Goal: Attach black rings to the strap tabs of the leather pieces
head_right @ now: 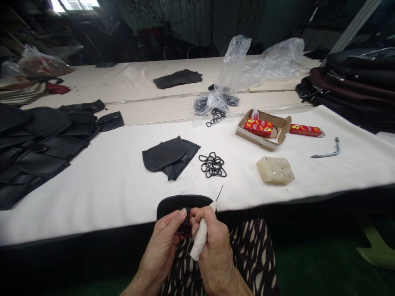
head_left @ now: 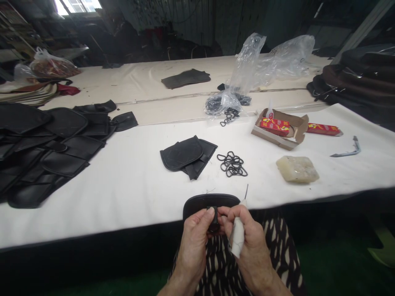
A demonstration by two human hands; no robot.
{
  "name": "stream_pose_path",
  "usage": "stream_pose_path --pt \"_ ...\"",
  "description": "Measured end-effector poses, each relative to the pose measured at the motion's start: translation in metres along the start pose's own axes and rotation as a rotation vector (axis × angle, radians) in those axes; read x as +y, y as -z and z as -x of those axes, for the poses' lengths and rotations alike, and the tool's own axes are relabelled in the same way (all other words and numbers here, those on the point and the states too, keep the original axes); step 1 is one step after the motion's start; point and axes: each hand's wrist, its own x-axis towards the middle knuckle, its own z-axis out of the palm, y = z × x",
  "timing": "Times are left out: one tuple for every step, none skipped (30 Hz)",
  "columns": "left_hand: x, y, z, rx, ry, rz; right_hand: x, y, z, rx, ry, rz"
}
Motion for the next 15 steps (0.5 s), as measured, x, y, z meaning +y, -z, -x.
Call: stream_pose_path --pt "-0.0004 0.0004 0.0001 0.000 -0.001 -0.003 0.0012 -0.0003 0.0006 -0.001 0.011 0.011" --pt "-0.0007 0.0008 0.0002 0.002 0.003 -0.003 0.0019 -0.0004 0.0010 -0.002 0.025 0.033" --pt "-0.0011 0.0012 0.0005 0.003 0.009 -0.003 0.0021 -0.0005 0.0012 -0.004 0.044 0.065" --pt "-0.0015 0.0016 0.0009 0.004 0.016 -0.005 0.0017 -0.0004 0.0011 -0.005 0.071 0.107" --pt "-0.0018 0.0019 0.0013 0.006 0.021 -0.010 0.0009 -0.0002 0.0009 -0.004 0.105 0.157" --pt "-0.0020 0.0020 0.0017 0.010 0.021 -0.017 -0.0003 0.0000 0.0006 -0.002 0.146 0.210" --pt "-0.0021 0.0019 0.0021 0.017 0.017 -0.027 -0.0017 0.0003 0.0003 0.005 0.196 0.260" --pt "-0.0022 0.0016 0.0024 0.028 0.010 -0.040 -0.0032 0.0005 0.0001 0.012 0.254 0.307" --pt "-0.0023 0.0012 0.0026 0.042 0.001 -0.055 -0.0047 0.0006 -0.0001 0.019 0.317 0.347" --pt "-0.0023 0.0009 0.0026 0.058 -0.006 -0.069 -0.0060 0.0006 -0.0002 0.024 0.379 0.381" --pt "-0.0024 0.0007 0.0025 0.073 -0.013 -0.081 -0.0069 0.0005 -0.0004 0.024 0.431 0.408" --pt "-0.0025 0.0010 0.0024 0.089 -0.020 -0.090 -0.0074 0.0002 -0.0006 0.021 0.467 0.426" --pt "-0.0026 0.0016 0.0023 0.103 -0.025 -0.098 -0.0073 -0.0001 -0.0010 0.020 0.491 0.437" --pt "-0.0028 0.0027 0.0023 0.116 -0.032 -0.103 -0.0067 -0.0005 -0.0016 0.020 0.499 0.442" --pt "-0.0032 0.0039 0.0024 0.125 -0.041 -0.107 -0.0058 -0.0009 -0.0022 0.021 0.501 0.446"
